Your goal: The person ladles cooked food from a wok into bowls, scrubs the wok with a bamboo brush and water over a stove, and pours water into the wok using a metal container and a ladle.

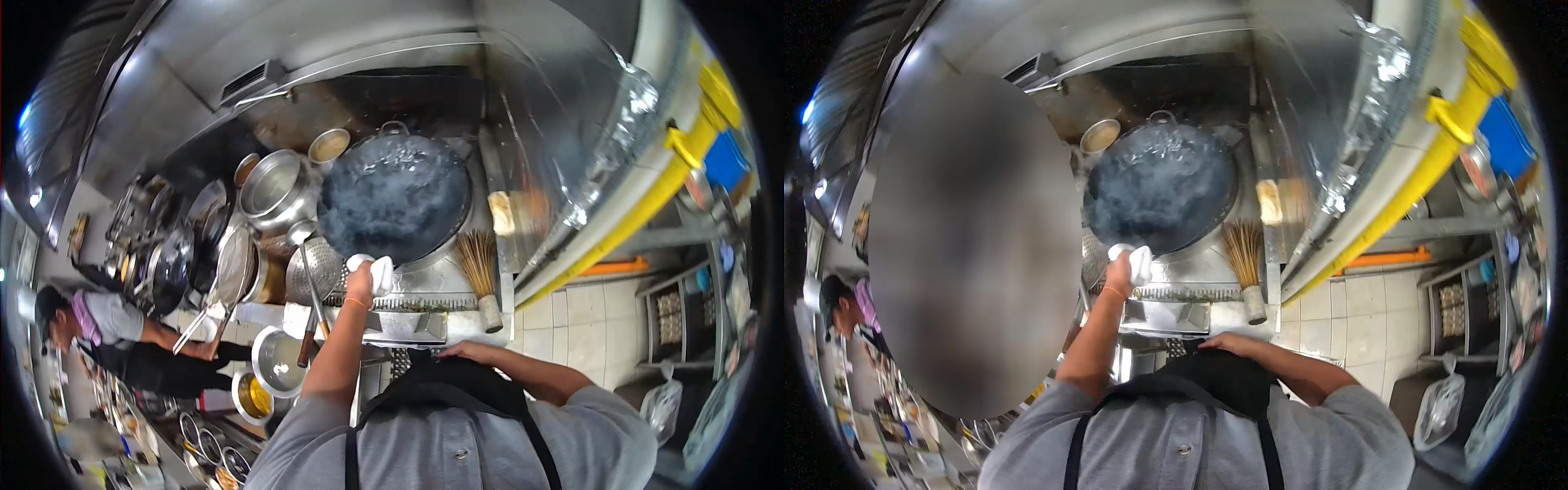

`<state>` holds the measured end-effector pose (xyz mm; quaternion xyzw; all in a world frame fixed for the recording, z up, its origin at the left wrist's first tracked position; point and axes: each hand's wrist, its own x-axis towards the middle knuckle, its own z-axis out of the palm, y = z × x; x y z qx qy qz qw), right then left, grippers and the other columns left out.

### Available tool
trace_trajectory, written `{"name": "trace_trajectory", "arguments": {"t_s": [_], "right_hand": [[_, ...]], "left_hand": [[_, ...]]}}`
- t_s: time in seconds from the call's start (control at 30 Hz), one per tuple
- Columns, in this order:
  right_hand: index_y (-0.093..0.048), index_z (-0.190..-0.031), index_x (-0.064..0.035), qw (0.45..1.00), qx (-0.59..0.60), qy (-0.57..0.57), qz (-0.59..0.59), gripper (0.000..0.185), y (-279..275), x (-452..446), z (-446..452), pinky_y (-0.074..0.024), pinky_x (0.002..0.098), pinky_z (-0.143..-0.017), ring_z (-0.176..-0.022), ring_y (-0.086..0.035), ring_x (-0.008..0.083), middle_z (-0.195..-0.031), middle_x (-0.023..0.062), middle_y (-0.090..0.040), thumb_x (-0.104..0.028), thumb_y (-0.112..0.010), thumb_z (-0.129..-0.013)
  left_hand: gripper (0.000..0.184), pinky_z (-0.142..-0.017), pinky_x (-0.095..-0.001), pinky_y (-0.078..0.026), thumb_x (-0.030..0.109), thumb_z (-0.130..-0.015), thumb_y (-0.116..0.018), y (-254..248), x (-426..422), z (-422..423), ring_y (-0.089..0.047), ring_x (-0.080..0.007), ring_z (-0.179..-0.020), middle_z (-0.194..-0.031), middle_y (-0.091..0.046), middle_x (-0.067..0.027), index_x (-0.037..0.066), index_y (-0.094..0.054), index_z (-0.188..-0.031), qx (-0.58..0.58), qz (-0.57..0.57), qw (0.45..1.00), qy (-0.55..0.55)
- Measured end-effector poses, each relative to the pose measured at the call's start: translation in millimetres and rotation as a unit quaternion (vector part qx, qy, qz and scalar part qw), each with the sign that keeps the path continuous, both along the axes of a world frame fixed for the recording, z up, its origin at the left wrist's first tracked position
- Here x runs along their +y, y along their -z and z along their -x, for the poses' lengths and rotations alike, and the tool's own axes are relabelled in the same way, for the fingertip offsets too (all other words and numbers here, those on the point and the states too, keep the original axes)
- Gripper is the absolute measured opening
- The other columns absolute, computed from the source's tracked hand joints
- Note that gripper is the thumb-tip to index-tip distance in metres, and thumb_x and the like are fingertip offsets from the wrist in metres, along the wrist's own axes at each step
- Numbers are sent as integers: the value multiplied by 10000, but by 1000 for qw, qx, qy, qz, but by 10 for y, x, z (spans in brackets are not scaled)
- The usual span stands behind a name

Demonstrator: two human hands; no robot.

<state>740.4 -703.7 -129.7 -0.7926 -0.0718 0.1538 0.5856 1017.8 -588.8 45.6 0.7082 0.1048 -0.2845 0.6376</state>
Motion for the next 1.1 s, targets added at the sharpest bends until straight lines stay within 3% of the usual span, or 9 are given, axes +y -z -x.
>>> {"name": "trace_trajectory", "arguments": {"t_s": [0.03,0.1,0.13,0.17,0.2,0.4,0.57,0.6,1.1], "right_hand": [[-580,-1169,-56,952,-182,-48,242,353,429,109,-70,-462,381,-897,-986,-614,301,-1152,152,-606,-232,-533,-867],[-506,-1245,-47,601,-502,-128,608,447,950,294,21,-453,429,-918,-982,-612,306,-1168,159,-589,-315,-489,-887],[-506,-1245,-47,611,-510,-150,587,447,937,310,92,-453,429,-918,-982,-612,306,-1168,159,-589,-315,-489,-887],[-461,-1287,-36,842,-190,-103,494,507,860,288,198,-395,419,-984,-1124,-519,288,-1238,164,-536,-333,-480,-877],[-417,-1330,-24,922,180,-55,339,570,754,409,343,-336,410,-1050,-1266,-426,269,-1308,169,-483,-351,-471,-867],[-513,-1233,-22,880,138,52,451,555,873,317,570,-483,378,-827,-974,-617,282,-1148,169,-597,-396,-564,-827],[-536,-1170,-24,887,114,-25,446,522,1000,-6,615,-480,392,-800,-931,-619,289,-1079,167,-602,-412,-559,-822],[-540,-1158,-24,886,106,-45,450,516,1044,-112,585,-480,395,-795,-922,-620,290,-1065,166,-603,-415,-559,-821],[-608,-968,-31,858,149,-169,462,466,1482,-1292,511,-471,435,-716,-792,-625,310,-859,161,-617,-464,-544,-808]], "left_hand": [[381,-648,-363,-525,275,-819,-526,88,26,-73,-658,-247,-773,-932,-646,-123,-36,-610,-1023,-6,-9,1000,11],[476,-705,-336,-482,332,-793,-575,528,153,-319,-624,-202,-804,-987,-645,-119,-68,-621,-1047,10,0,999,35],[451,-659,-316,-493,365,-808,-594,18,58,-62,-630,-181,-754,-941,-656,-100,-32,-640,-1019,-23,31,999,34],[474,-606,-303,-502,442,-817,-624,-37,120,92,-638,-165,-699,-879,-663,-69,5,-646,-1002,-127,29,987,92],[484,-570,-299,-513,487,-826,-624,-91,207,-79,-641,-156,-658,-831,-664,-39,31,-644,-987,97,-6,990,100],[291,-668,-355,-539,312,-852,-597,-59,1121,-110,-648,-188,-827,-965,-658,-41,117,-613,-1068,129,38,989,55],[459,-854,-364,-482,271,-760,-647,1069,2041,-340,-598,-269,-963,-1100,-624,-118,54,-586,-1159,-191,-397,866,237],[583,-831,-394,-488,324,-689,-718,5,1687,50,-608,-287,-934,-1105,-628,-140,32,-577,-1173,-103,-345,920,153],[150,-716,-386,-498,144,-742,-567,512,1511,133,-665,-268,-766,-784,-687,-93,102,-711,-757,-373,-569,719,142]]}}
